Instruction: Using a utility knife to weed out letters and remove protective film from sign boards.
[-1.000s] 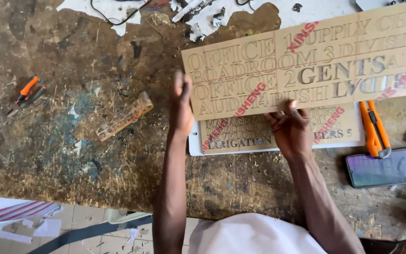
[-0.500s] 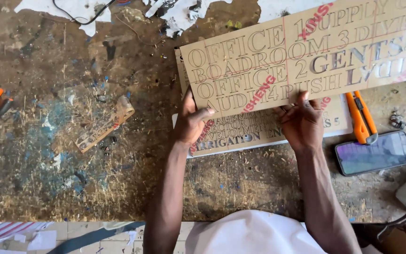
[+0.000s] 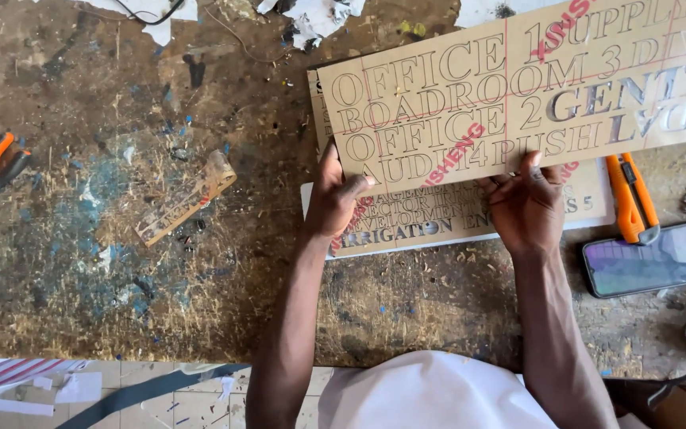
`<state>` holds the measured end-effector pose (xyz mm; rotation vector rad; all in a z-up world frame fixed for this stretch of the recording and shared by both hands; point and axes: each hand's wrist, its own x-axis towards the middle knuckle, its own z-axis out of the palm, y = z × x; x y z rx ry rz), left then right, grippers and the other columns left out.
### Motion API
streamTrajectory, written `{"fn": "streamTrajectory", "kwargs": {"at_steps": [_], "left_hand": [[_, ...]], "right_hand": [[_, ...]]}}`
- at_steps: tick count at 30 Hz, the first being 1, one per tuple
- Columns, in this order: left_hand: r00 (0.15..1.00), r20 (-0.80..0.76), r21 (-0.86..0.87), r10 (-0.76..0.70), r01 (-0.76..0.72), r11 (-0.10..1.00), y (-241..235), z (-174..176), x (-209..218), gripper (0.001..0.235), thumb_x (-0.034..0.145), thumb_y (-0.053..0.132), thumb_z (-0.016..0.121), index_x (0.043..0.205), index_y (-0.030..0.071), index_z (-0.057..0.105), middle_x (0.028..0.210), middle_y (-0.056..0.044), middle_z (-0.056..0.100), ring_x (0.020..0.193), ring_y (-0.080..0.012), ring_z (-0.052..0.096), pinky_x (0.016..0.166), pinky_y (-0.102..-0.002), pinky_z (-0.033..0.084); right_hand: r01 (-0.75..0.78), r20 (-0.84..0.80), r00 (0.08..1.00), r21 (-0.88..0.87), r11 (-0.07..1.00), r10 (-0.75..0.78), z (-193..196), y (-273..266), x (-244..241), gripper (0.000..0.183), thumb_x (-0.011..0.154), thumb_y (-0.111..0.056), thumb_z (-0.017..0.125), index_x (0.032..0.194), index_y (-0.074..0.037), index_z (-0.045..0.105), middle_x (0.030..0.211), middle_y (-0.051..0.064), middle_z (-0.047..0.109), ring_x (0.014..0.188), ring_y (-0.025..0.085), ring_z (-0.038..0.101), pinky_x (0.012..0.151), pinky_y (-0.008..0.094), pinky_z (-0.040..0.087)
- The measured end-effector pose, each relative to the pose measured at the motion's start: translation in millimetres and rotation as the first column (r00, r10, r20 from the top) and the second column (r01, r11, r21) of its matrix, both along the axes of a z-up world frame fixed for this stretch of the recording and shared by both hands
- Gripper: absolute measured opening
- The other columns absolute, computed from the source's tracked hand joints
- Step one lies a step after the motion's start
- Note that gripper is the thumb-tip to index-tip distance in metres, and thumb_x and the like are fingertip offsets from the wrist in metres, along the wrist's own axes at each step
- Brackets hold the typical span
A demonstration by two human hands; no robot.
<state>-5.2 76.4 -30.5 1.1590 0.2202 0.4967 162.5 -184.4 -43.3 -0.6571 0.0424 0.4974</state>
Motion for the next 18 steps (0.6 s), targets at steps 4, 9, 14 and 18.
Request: {"fn": "streamTrajectory", "kwargs": {"at_steps": [4, 9, 14, 18], "left_hand": [[1.000, -0.018, 0.004, 0.007, -0.007, 1.000, 3.9, 2.6, 1.1, 0.087, 0.091, 0.001, 0.078, 0.171, 0.010, 0.046, 0.142, -0.018, 0.072, 0.122, -0.0247, 0.069, 0.110, -0.052, 0.060], [0.997, -0.068, 0.011, 0.028, -0.027, 1.000, 6.4, 4.2, 1.3, 0.078, 0.099, 0.016, 0.079, 0.170, 0.010, 0.047, 0.142, -0.017, 0.071, 0.123, -0.0259, 0.066, 0.111, -0.053, 0.056], [0.997, -0.069, -0.029, 0.014, -0.016, 0.999, 6.5, 4.2, -2.5, 0.065, 0.103, 0.020, 0.081, 0.162, 0.010, 0.055, 0.130, -0.009, 0.072, 0.114, -0.0190, 0.066, 0.106, -0.044, 0.057], [0.998, -0.068, 0.005, 0.019, -0.018, 1.000, 12.0, -2.7, -7.2, 0.061, 0.104, 0.023, 0.085, 0.158, 0.011, 0.059, 0.125, -0.010, 0.074, 0.110, -0.0174, 0.069, 0.102, -0.041, 0.059]], "right_hand": [[0.010, -0.002, 1.000, -0.028, 1.000, -0.010, -1.7, -1.4, -0.3, 0.027, 0.115, -0.020, 0.078, 0.090, -0.015, 0.070, 0.068, 0.020, 0.072, 0.083, 0.036, 0.087, 0.099, 0.058, 0.076], [0.017, 0.001, 1.000, -0.025, 1.000, -0.017, 6.8, 1.0, -3.3, 0.030, 0.114, -0.019, 0.079, 0.086, -0.016, 0.069, 0.068, 0.018, 0.072, 0.081, 0.033, 0.086, 0.099, 0.059, 0.075], [0.005, 0.019, 1.000, -0.032, 0.999, -0.004, -2.1, -1.4, 2.4, 0.020, 0.115, -0.019, 0.077, 0.096, -0.015, 0.072, 0.072, 0.016, 0.076, 0.081, 0.033, 0.086, 0.098, 0.057, 0.075], [-0.006, 0.080, 0.997, 0.001, 1.000, 0.005, 10.1, 1.9, 0.3, 0.015, 0.113, -0.020, 0.077, 0.099, -0.017, 0.073, 0.083, 0.012, 0.080, 0.084, 0.031, 0.087, 0.103, 0.060, 0.074]]}}
